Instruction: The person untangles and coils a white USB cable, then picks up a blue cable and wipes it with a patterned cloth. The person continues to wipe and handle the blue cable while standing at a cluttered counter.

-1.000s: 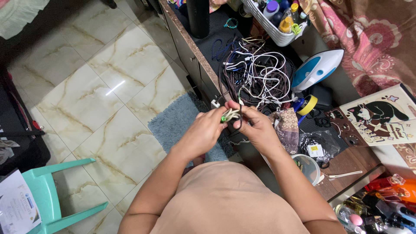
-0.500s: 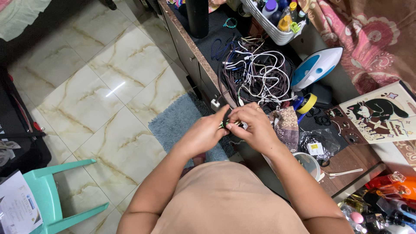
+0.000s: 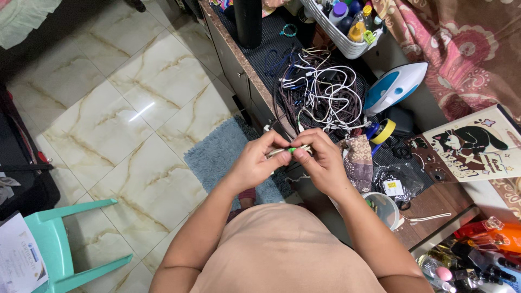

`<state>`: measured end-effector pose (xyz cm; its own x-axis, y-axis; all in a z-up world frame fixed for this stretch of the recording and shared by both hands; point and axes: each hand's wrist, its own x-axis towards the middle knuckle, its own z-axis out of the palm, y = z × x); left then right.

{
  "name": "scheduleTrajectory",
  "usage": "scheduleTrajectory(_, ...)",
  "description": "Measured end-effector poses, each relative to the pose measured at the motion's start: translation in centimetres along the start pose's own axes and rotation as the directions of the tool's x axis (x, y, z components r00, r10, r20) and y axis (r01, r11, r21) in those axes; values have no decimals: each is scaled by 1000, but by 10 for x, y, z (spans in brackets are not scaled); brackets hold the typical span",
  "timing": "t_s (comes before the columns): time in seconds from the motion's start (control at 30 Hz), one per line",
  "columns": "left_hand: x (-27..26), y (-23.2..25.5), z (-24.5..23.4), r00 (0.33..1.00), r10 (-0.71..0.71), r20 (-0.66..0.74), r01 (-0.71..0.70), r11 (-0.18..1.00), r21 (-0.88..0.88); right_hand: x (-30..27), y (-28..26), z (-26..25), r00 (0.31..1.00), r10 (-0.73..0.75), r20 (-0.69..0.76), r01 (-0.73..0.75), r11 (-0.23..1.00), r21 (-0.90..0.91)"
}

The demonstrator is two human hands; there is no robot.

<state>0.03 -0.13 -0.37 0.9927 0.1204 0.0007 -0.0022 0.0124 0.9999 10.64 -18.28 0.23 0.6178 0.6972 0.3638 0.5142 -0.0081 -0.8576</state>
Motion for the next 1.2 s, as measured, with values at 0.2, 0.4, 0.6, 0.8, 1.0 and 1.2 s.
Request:
scheduleTrajectory(0.2, 0, 10, 3, 976, 218, -19, -210, 955, 208, -1, 6, -1, 995, 87, -39, -84, 994, 68)
scheduleTrajectory(0.4, 3, 16, 16, 985, 125, -117, -102, 977, 186, -5, 11, 2, 967, 245, -63, -223, 942, 251)
scheduleTrajectory(0.6, 8, 18, 21, 991, 113, -76, -77, 923, 377, -14, 21, -2, 960, 262, -101, -234, 946, 225)
scheduleTrajectory(0.8, 17, 21, 38, 993, 110, -45, -65, 820, 568, -23, 44, -17, 931, 352, -102, -315, 911, 267)
scheduleTrajectory(1.0, 27, -7, 65, 966, 238, -103, -153, 842, 517, -21, 71, -40, 902, 430, -41, -358, 798, 486)
scheduleTrajectory(1.2, 68, -70, 72, 982, -89, -169, -4, 873, -487, -4, 86, -49, 845, 527, 87, -475, 667, 574)
